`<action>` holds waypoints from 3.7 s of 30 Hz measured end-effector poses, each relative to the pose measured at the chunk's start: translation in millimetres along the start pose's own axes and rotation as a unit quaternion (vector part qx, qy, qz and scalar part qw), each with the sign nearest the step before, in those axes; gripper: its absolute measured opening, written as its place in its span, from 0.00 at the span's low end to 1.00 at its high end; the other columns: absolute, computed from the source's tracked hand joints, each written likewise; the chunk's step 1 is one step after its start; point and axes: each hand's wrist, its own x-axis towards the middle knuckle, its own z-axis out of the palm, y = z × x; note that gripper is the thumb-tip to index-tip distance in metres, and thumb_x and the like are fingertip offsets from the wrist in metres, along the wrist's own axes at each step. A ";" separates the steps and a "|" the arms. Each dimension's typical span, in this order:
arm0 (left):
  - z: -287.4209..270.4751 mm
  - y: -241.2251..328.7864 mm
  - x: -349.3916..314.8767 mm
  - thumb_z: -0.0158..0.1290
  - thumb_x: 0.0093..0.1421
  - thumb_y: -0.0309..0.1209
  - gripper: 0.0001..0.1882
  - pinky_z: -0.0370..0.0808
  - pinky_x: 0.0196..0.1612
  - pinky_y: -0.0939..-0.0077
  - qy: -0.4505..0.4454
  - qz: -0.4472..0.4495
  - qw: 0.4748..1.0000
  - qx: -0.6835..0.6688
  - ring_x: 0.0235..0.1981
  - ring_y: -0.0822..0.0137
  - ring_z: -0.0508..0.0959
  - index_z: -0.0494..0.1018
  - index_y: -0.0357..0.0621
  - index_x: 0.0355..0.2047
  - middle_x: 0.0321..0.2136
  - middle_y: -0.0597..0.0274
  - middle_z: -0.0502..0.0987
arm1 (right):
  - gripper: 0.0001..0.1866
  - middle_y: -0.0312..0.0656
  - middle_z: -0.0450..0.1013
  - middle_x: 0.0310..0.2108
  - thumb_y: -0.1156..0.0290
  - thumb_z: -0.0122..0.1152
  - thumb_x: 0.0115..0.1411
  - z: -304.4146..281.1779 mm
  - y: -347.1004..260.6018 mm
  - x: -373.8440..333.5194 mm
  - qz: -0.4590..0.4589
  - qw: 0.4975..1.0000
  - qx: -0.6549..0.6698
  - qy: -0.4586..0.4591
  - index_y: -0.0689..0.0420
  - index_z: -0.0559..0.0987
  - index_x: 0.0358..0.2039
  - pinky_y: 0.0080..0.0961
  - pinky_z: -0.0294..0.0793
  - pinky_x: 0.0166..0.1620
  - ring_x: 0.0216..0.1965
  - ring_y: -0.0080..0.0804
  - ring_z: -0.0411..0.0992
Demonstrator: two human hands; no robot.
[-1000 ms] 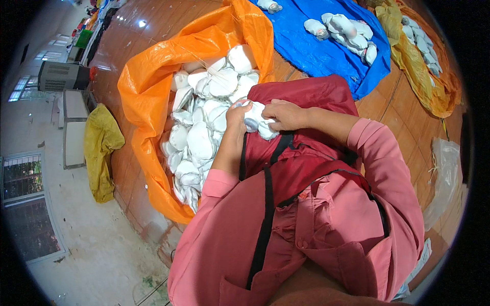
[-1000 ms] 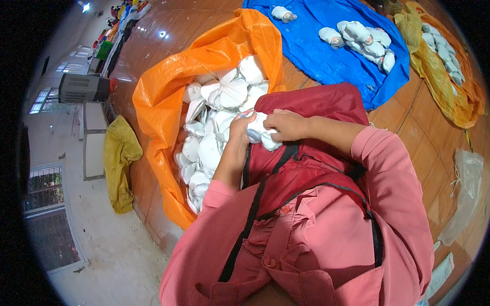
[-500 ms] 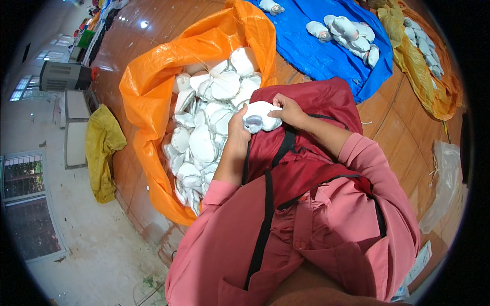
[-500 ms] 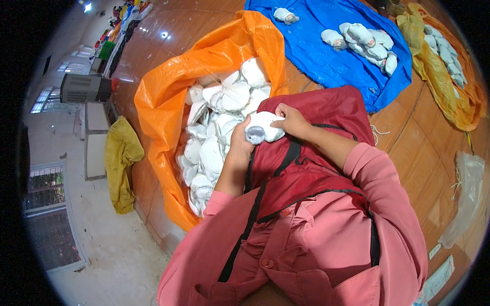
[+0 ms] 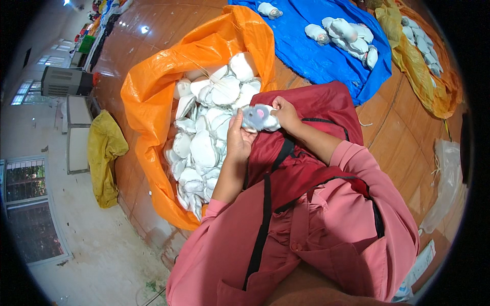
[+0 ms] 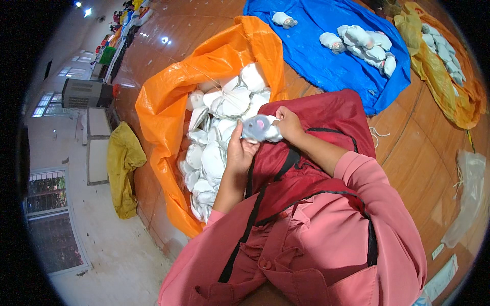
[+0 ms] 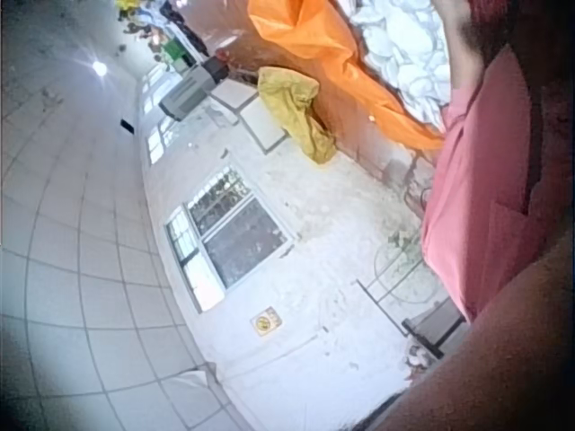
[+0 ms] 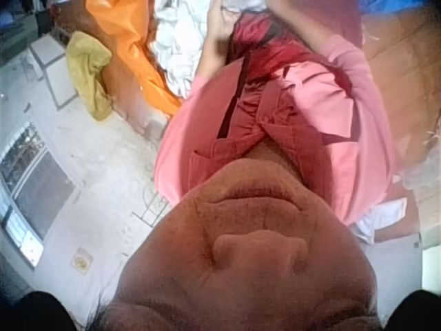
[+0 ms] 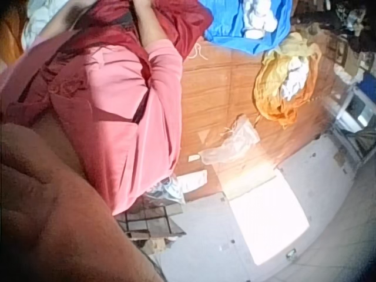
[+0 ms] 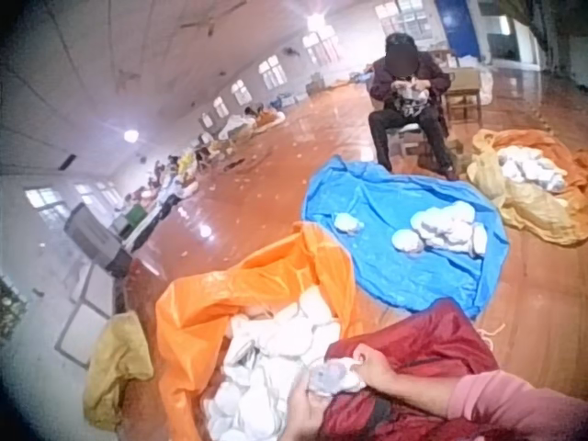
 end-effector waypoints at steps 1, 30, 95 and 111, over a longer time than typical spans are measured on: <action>0.4 4.6 -3.6 0.51 0.67 0.38 0.19 0.77 0.45 0.68 -0.029 0.011 1.000 -0.006 0.41 0.63 0.78 0.66 0.42 0.53 0.43 0.57 0.77 | 0.10 0.32 0.64 0.22 0.80 0.58 0.52 -3.3 -14.8 -2.3 0.088 0.994 0.060 -0.024 0.54 0.66 0.25 0.22 0.64 0.26 0.24 0.23 0.64; -0.4 -32.1 -28.6 0.72 0.39 0.42 0.54 0.64 0.55 0.55 -0.032 0.308 0.639 0.704 0.53 0.45 0.73 0.54 0.39 0.62 0.51 0.42 0.73 | 0.13 0.32 0.66 0.18 0.65 0.45 0.70 -22.7 -12.7 -24.5 0.469 0.702 0.432 -0.318 0.61 0.73 0.42 0.07 0.64 0.11 0.12 0.12 0.62; 55.1 3.5 -89.5 0.63 0.52 0.22 0.28 0.73 0.38 0.80 -0.112 0.218 0.919 0.307 0.33 0.73 0.77 0.65 0.38 0.52 0.31 0.60 0.78 | 0.13 0.37 0.76 0.45 0.71 0.50 0.69 -32.0 -78.3 -83.8 -0.121 0.960 0.182 -0.174 0.61 0.77 0.49 0.22 0.70 0.52 0.47 0.23 0.72; 55.2 13.0 -77.6 0.67 0.43 0.22 0.28 0.74 0.45 0.71 -0.152 0.550 0.654 0.497 0.39 0.61 0.76 0.68 0.38 0.45 0.37 0.52 0.75 | 0.15 0.37 0.74 0.44 0.71 0.49 0.69 -14.1 -77.5 -87.6 -0.003 0.900 0.406 -0.160 0.61 0.73 0.53 0.21 0.72 0.50 0.46 0.23 0.72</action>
